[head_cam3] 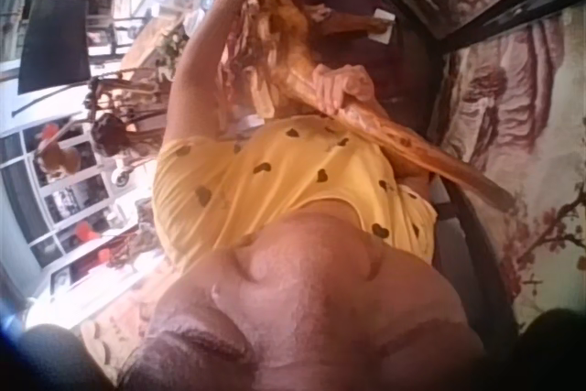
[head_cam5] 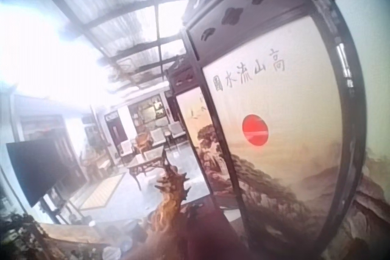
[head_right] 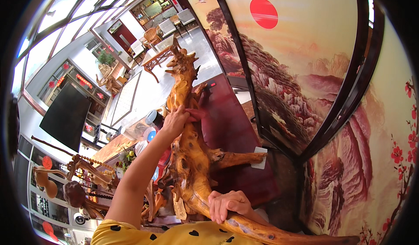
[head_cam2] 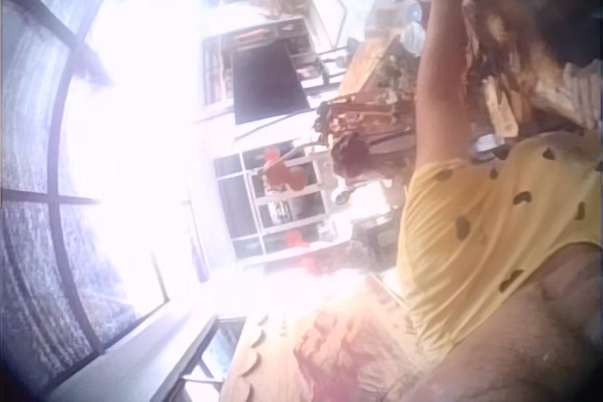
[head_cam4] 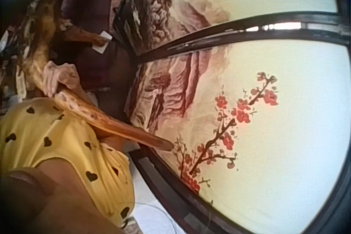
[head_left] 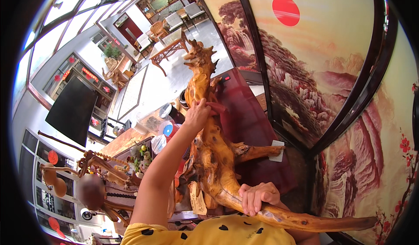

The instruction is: The person wipes down a large, intricate wooden sculpture with a pink cloth, covering various branches and crevices, then moves to clean a second, larger piece of driftwood on the floor.

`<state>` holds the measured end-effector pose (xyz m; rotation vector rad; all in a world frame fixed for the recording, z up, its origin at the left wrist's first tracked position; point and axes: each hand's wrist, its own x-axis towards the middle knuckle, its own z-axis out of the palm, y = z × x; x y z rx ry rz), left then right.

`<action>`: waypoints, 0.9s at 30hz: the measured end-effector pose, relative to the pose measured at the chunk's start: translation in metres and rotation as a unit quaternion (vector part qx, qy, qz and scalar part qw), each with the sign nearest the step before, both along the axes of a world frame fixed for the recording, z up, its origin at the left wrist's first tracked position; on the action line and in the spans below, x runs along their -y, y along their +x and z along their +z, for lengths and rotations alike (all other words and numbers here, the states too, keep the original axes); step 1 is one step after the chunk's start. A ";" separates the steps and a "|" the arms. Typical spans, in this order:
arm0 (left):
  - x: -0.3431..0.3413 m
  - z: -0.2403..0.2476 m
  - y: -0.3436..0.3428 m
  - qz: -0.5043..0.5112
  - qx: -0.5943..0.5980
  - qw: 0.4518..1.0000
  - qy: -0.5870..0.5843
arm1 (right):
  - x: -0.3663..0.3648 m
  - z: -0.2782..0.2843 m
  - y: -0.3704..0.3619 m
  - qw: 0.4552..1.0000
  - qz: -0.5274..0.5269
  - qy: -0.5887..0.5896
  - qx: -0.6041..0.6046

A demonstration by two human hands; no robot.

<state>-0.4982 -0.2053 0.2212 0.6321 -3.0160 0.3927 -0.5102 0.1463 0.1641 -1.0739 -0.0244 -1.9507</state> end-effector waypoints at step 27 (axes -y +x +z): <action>0.041 -0.019 0.067 0.107 0.259 0.947 0.154 | 0.005 0.006 0.000 0.998 -0.007 0.000 -0.060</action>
